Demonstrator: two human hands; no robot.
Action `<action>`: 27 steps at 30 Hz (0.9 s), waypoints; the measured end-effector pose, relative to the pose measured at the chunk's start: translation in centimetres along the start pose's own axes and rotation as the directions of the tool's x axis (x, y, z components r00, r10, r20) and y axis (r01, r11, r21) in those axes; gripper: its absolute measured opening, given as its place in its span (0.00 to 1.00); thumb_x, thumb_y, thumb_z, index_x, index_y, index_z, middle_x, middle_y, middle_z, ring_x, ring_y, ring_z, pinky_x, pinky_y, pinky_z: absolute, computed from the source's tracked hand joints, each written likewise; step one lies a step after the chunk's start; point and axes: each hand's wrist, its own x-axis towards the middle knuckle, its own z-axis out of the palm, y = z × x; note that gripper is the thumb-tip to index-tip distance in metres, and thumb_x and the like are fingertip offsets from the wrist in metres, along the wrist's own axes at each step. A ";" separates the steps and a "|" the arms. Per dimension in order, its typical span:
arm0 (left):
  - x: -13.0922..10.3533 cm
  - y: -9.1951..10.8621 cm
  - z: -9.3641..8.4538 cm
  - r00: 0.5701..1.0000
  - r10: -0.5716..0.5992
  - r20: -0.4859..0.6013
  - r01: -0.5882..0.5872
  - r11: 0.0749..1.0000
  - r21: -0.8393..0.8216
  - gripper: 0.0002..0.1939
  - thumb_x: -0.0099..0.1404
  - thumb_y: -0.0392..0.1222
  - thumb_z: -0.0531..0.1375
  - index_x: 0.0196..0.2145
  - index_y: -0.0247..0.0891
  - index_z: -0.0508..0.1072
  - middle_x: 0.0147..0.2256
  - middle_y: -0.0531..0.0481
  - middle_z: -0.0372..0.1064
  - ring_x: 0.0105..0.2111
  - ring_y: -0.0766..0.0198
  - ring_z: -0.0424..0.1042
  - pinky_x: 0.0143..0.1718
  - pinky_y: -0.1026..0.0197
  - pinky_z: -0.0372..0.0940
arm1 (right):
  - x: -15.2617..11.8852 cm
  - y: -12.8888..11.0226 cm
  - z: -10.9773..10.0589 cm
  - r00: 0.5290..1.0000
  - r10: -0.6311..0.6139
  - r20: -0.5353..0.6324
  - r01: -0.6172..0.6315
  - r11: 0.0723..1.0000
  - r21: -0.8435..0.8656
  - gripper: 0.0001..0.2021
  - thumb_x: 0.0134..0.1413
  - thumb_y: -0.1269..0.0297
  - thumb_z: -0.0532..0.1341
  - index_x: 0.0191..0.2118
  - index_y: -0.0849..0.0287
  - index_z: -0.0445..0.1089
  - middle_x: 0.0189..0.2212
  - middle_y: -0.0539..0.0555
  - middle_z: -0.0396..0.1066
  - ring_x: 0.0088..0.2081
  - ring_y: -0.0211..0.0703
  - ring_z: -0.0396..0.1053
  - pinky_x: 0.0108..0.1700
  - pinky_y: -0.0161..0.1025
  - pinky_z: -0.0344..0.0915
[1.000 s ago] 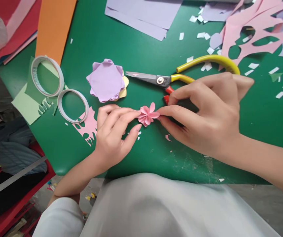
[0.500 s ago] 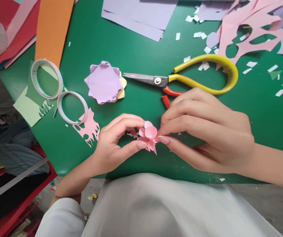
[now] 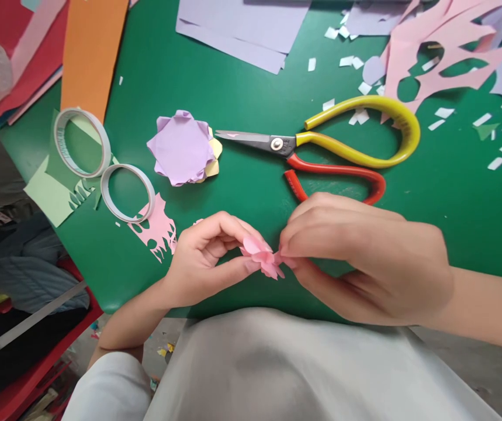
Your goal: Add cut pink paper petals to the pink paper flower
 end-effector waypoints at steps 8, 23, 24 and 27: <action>-0.1 0.1 0.0 0.995 -0.073 -0.065 0.078 0.994 0.080 0.12 0.68 0.50 0.66 0.35 0.41 0.69 0.32 0.50 0.78 0.27 0.65 0.79 0.27 0.62 0.76 | 0.2 0.7 -0.4 0.984 -0.168 0.064 0.174 0.980 -0.094 0.09 0.64 0.77 0.56 0.42 0.55 0.67 0.35 0.51 0.75 0.37 0.39 0.72 0.38 0.40 0.71; 0.0 0.2 0.2 0.998 -0.041 -0.045 0.035 0.990 -0.138 0.06 0.64 0.30 0.67 0.36 0.37 0.74 0.35 0.51 0.77 0.32 0.67 0.80 0.34 0.67 0.78 | -0.7 0.8 -1.2 0.979 -0.155 0.131 0.161 0.986 -0.039 0.09 0.66 0.76 0.57 0.46 0.57 0.72 0.41 0.53 0.78 0.46 0.40 0.75 0.49 0.37 0.76; -0.1 0.1 0.2 0.998 -0.028 -0.055 0.021 0.993 -0.119 0.06 0.64 0.30 0.67 0.36 0.37 0.74 0.35 0.50 0.77 0.33 0.67 0.80 0.35 0.67 0.78 | -0.7 0.7 -1.2 0.981 -0.129 0.147 0.137 0.990 -0.045 0.10 0.65 0.77 0.58 0.45 0.57 0.71 0.42 0.53 0.78 0.47 0.39 0.75 0.50 0.37 0.76; -0.2 0.0 0.2 0.997 -0.001 -0.080 -0.004 0.998 -0.059 0.07 0.63 0.30 0.68 0.36 0.37 0.75 0.35 0.50 0.77 0.35 0.67 0.79 0.36 0.67 0.78 | -0.6 0.3 -1.2 0.986 -0.109 0.124 0.116 0.992 -0.047 0.10 0.62 0.80 0.61 0.43 0.58 0.71 0.42 0.52 0.79 0.46 0.38 0.75 0.51 0.35 0.76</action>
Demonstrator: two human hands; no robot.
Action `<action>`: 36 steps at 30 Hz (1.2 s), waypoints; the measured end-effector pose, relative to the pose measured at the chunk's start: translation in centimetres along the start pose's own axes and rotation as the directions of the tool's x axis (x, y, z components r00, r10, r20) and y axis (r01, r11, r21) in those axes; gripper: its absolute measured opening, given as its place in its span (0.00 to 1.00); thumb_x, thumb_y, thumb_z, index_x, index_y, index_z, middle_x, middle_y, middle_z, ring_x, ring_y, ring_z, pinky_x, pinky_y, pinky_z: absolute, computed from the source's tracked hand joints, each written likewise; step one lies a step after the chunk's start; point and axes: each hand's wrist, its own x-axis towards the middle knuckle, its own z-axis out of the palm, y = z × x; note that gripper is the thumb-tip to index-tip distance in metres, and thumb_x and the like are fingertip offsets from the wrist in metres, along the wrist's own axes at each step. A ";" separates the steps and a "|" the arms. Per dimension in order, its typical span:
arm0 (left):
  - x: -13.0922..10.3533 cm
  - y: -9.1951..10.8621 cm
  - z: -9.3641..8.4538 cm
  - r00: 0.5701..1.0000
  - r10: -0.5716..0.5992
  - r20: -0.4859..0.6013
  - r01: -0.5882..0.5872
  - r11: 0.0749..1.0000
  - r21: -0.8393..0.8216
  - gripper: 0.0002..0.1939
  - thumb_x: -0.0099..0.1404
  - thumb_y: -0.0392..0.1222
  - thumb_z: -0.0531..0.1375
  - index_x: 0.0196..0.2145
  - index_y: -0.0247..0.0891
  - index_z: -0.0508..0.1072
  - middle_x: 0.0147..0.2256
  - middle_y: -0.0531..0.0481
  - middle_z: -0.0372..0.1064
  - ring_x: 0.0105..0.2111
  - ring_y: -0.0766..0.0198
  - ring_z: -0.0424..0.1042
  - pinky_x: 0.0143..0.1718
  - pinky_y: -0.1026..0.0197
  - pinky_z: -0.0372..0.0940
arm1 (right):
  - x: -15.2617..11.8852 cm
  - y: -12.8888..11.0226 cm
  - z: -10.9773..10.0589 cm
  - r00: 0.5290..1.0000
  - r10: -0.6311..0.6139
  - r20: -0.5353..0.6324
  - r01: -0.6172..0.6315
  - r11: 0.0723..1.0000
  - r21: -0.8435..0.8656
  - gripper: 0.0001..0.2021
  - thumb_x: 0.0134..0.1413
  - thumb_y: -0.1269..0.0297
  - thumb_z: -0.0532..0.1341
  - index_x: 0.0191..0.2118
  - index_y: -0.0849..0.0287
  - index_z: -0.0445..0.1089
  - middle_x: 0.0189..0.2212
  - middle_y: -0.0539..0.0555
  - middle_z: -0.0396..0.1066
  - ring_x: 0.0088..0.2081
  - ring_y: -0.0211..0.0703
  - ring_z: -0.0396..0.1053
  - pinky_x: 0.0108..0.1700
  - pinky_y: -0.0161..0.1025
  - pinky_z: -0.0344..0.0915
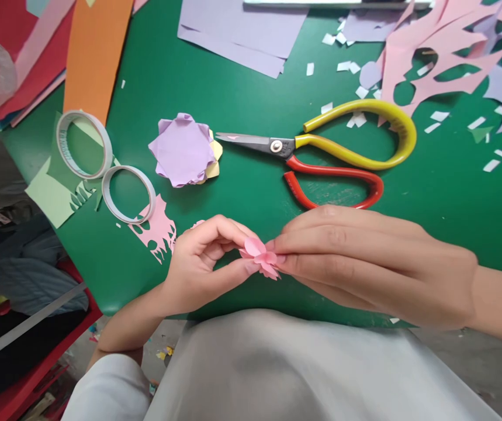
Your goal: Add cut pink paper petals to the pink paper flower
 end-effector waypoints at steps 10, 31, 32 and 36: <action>-0.3 0.1 0.1 1.000 0.022 -0.013 -0.020 0.995 0.093 0.06 0.64 0.33 0.68 0.37 0.38 0.74 0.35 0.48 0.78 0.35 0.64 0.80 0.37 0.64 0.78 | 1.0 -0.6 0.6 0.993 0.010 -0.115 -0.008 1.000 0.013 0.10 0.60 0.81 0.62 0.36 0.57 0.70 0.33 0.52 0.77 0.35 0.37 0.76 0.39 0.34 0.77; -0.4 0.1 0.0 1.000 0.029 -0.010 -0.028 0.997 0.068 0.08 0.64 0.29 0.66 0.39 0.38 0.75 0.36 0.48 0.77 0.37 0.64 0.80 0.40 0.61 0.80 | 0.3 -0.5 0.4 0.999 0.004 -0.055 -0.006 1.000 -0.031 0.10 0.60 0.81 0.61 0.41 0.58 0.69 0.38 0.54 0.78 0.39 0.38 0.76 0.43 0.36 0.77; -0.4 0.1 0.0 0.999 0.035 -0.011 -0.034 0.997 0.074 0.08 0.64 0.29 0.66 0.39 0.38 0.74 0.36 0.48 0.77 0.37 0.64 0.80 0.39 0.62 0.80 | 0.2 -0.5 0.4 0.998 0.011 -0.054 -0.012 1.000 -0.027 0.11 0.61 0.81 0.61 0.42 0.58 0.69 0.38 0.54 0.78 0.40 0.38 0.76 0.44 0.36 0.77; -0.4 0.1 0.1 0.998 0.059 -0.010 -0.057 0.993 0.103 0.07 0.64 0.30 0.67 0.38 0.38 0.74 0.35 0.48 0.77 0.37 0.63 0.80 0.38 0.63 0.79 | -0.1 -0.8 0.6 0.996 0.057 -0.062 -0.057 0.998 -0.005 0.10 0.61 0.80 0.62 0.43 0.58 0.70 0.39 0.53 0.78 0.42 0.37 0.77 0.46 0.34 0.77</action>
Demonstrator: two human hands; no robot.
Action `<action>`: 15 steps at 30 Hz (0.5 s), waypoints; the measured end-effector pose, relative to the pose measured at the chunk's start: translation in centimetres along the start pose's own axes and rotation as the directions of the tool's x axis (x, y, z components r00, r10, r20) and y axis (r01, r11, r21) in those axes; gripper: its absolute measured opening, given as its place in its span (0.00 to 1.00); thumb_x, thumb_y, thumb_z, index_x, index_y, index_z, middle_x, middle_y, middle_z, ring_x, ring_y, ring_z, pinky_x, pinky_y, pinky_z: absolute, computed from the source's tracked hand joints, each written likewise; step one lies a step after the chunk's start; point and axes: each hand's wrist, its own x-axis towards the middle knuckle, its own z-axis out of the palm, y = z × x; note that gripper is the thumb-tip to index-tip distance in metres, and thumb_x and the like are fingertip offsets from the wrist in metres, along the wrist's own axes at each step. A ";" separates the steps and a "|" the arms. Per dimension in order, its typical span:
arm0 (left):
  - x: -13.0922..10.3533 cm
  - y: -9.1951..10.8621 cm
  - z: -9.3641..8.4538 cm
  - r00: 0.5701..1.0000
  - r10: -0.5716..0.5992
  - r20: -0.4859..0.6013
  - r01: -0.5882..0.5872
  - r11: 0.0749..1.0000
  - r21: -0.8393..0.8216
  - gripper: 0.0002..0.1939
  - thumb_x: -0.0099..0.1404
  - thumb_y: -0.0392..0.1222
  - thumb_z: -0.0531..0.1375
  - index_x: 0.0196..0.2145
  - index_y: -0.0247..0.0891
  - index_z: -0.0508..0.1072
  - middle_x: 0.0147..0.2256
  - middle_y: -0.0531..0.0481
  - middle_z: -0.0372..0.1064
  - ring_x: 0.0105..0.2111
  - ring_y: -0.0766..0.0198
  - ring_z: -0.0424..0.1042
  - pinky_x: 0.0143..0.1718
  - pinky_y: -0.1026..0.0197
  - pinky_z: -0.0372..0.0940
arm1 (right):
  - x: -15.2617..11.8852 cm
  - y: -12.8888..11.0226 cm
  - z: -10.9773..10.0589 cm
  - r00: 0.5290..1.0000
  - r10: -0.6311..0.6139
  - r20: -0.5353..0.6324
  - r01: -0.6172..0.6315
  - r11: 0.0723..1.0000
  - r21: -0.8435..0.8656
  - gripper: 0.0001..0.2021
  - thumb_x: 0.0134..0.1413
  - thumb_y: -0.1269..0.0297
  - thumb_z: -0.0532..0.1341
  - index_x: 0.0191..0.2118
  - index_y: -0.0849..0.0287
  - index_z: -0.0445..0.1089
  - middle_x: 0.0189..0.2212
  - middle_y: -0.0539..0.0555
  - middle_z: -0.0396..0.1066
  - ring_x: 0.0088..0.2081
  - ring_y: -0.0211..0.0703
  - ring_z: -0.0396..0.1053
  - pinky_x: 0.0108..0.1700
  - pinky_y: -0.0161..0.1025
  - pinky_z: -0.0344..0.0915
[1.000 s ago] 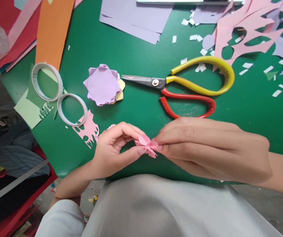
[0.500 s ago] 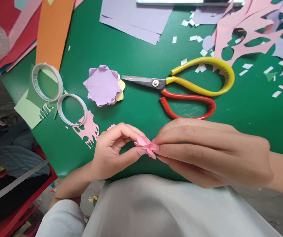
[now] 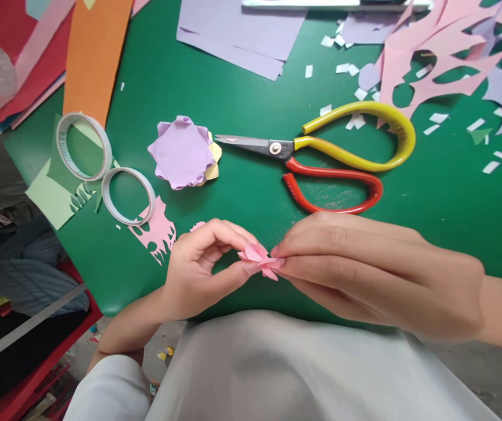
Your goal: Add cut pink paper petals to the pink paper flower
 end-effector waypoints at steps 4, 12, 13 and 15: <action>0.0 0.1 0.1 1.000 -0.009 -0.003 0.009 1.000 0.021 0.07 0.64 0.30 0.67 0.37 0.38 0.74 0.35 0.48 0.78 0.36 0.63 0.80 0.37 0.64 0.79 | 0.3 -0.3 0.0 0.999 0.010 -0.031 -0.010 1.000 0.015 0.11 0.58 0.82 0.63 0.40 0.58 0.70 0.37 0.51 0.77 0.40 0.36 0.76 0.44 0.32 0.76; 0.0 0.2 0.3 0.995 -0.096 -0.027 0.095 0.995 -0.032 0.06 0.64 0.34 0.68 0.36 0.38 0.74 0.34 0.49 0.79 0.32 0.66 0.80 0.37 0.64 0.78 | 0.6 -0.6 0.1 0.997 0.064 -0.039 -0.062 0.997 0.052 0.12 0.60 0.81 0.62 0.32 0.56 0.68 0.32 0.50 0.75 0.37 0.36 0.75 0.40 0.32 0.75; 0.0 0.2 0.3 0.993 -0.116 -0.026 0.115 0.992 -0.044 0.06 0.64 0.33 0.68 0.36 0.38 0.74 0.34 0.49 0.79 0.32 0.66 0.80 0.37 0.65 0.78 | 0.4 -0.7 0.1 0.995 0.091 -0.035 -0.089 0.994 0.063 0.11 0.60 0.81 0.62 0.32 0.56 0.69 0.32 0.50 0.75 0.37 0.36 0.76 0.41 0.30 0.75; 0.0 0.3 0.3 0.989 -0.145 -0.023 0.144 0.988 -0.062 0.06 0.63 0.32 0.68 0.36 0.38 0.74 0.34 0.50 0.79 0.31 0.67 0.80 0.37 0.66 0.78 | 0.2 -0.8 -0.1 0.989 0.143 -0.024 -0.141 0.989 0.049 0.10 0.62 0.79 0.62 0.33 0.56 0.70 0.33 0.50 0.75 0.38 0.34 0.76 0.42 0.28 0.75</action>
